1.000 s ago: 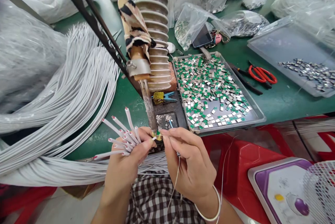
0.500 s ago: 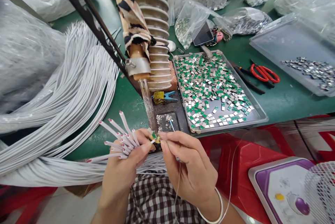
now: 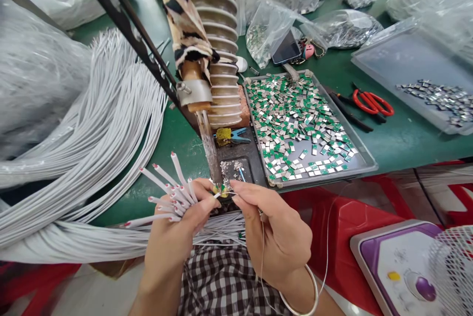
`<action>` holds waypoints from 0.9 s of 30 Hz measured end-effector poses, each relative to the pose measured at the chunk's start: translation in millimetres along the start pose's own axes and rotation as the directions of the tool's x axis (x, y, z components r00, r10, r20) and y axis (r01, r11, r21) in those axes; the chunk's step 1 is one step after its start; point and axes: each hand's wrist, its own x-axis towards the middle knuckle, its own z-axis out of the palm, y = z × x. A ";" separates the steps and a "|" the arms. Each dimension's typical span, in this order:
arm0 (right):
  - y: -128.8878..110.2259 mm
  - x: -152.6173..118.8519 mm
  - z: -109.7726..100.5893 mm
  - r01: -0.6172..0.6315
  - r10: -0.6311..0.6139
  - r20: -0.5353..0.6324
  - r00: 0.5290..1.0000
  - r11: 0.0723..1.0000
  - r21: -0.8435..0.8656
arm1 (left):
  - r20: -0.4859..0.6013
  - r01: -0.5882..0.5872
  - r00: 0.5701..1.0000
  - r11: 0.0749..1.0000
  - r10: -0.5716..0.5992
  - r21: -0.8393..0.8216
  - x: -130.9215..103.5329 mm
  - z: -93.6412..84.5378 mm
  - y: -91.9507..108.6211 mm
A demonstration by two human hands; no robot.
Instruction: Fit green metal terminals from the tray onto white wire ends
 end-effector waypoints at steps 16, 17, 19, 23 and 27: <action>-5.2 0.4 -3.7 0.065 -0.065 0.051 0.997 0.998 -0.005 | -0.018 0.028 0.999 0.999 -0.029 -0.037 -0.6 2.9 6.2; -4.8 -1.5 -3.5 0.039 -0.041 0.054 0.998 0.999 0.032 | -0.017 0.031 0.999 0.999 -0.031 -0.023 -1.7 1.9 5.5; -3.6 -5.3 -3.3 -0.012 0.009 0.029 1.000 0.994 0.112 | -0.012 0.014 1.000 1.000 -0.014 0.018 -3.6 0.0 3.1; -3.5 -4.2 -4.8 -0.069 0.065 0.063 0.996 0.996 0.053 | 0.051 -0.062 0.997 0.987 0.055 0.147 -6.8 -2.3 -1.2; -8.8 9.6 -7.3 -0.131 0.124 0.210 0.970 0.991 0.017 | 0.146 -0.099 0.987 0.973 0.068 0.209 -11.2 -1.0 0.9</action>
